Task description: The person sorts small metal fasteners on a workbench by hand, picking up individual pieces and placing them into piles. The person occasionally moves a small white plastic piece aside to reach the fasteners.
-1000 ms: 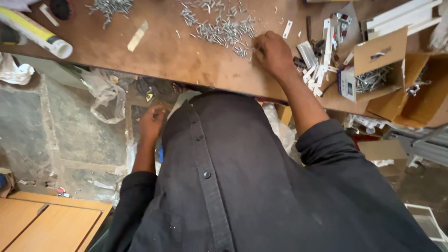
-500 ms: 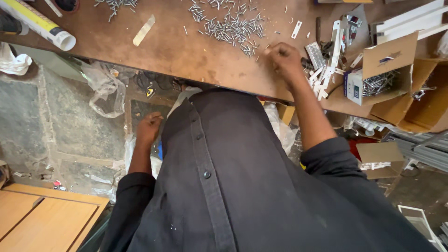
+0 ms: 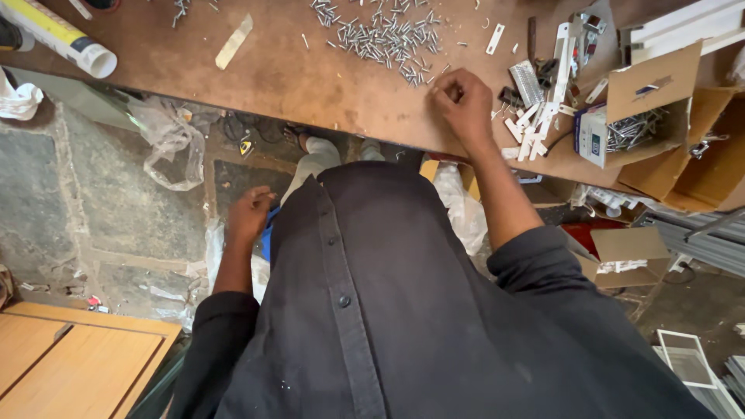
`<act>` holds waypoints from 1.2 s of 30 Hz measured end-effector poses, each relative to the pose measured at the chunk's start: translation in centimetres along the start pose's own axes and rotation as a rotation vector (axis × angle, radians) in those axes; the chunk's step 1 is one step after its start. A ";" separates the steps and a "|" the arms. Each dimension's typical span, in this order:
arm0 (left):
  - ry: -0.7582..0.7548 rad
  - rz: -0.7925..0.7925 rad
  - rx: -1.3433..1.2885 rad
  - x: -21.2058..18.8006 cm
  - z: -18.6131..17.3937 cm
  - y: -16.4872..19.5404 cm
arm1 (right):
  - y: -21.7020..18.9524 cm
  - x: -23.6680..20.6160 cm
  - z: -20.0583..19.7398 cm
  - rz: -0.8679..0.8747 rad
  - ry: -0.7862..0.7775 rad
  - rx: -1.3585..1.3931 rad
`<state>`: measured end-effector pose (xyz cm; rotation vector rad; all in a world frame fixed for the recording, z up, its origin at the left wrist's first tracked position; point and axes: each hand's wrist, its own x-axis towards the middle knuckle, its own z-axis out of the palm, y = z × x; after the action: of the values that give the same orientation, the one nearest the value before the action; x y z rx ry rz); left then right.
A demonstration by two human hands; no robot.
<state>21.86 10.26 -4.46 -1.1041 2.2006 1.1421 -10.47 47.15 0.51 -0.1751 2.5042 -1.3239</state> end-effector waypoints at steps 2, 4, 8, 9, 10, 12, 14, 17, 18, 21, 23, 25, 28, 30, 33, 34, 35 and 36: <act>0.015 0.005 -0.010 -0.3 0.3 -0.6 | -0.2 0.0 -0.4 -0.100 0.008 -0.113; 0.019 0.023 -0.030 -0.3 0.7 -0.9 | -0.2 0.0 -0.5 -0.258 0.029 -0.223; 0.002 -0.064 -0.054 -0.4 1.0 -1.4 | 1.1 0.6 -0.1 -0.456 0.050 -0.362; 0.000 -0.032 -0.099 -0.4 0.9 -1.4 | 1.6 0.9 0.2 -0.453 0.052 -0.374; -0.003 -0.002 -0.143 -0.4 0.8 -1.5 | 2.0 1.1 0.3 -0.362 0.029 -0.147; 0.001 0.053 -0.158 0.1 0.3 -1.3 | 2.7 1.9 0.2 -0.194 -0.006 0.309; -0.001 0.092 -0.099 0.5 -0.2 -1.0 | 2.9 2.3 -0.3 -0.114 -0.021 0.311; 0.045 0.096 -0.072 1.1 -0.5 -0.8 | 2.3 2.0 -0.8 -0.162 -0.008 0.019; 0.045 0.095 -0.052 1.2 -0.6 -0.8 | 1.9 1.6 -0.8 -0.204 0.002 -0.125; 0.042 0.102 -0.001 1.7 -0.9 -0.5 | 0.7 1.4 -0.3 -0.357 -0.009 -0.285; 0.016 0.115 0.024 1.9 -1.1 -0.2 | 0.3 1.4 0.3 -0.341 -0.003 -0.312; 0.021 0.125 0.015 1.9 -1.3 0.0 | 0.4 1.4 0.6 -0.346 0.008 -0.328; 0.015 0.118 -0.008 1.6 -1.4 0.0 | 1.2 1.3 0.8 -0.310 -0.015 -0.119; 0.013 0.094 -0.001 1.3 -1.3 -0.3 | 1.8 1.0 0.5 -0.159 -0.084 0.307; 0.022 0.067 0.019 0.7 -0.9 -0.7 | 2.2 0.1 -0.9 0.365 -0.233 1.187; 0.025 0.079 0.008 0.5 -0.8 -0.9 | 2.2 0.1 -1.0 0.386 -0.229 1.215; 0.030 0.090 -0.002 0.2 -0.7 -1.0 | 2.0 0.1 -1.1 0.407 -0.226 1.243; 0.032 0.065 0.016 -0.2 -0.6 -1.2 | 1.8 0.1 -1.2 0.431 -0.222 1.272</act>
<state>22.93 9.44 -4.62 -1.0580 2.2817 1.1388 -10.88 49.09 -0.40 0.4384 1.0525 -2.1789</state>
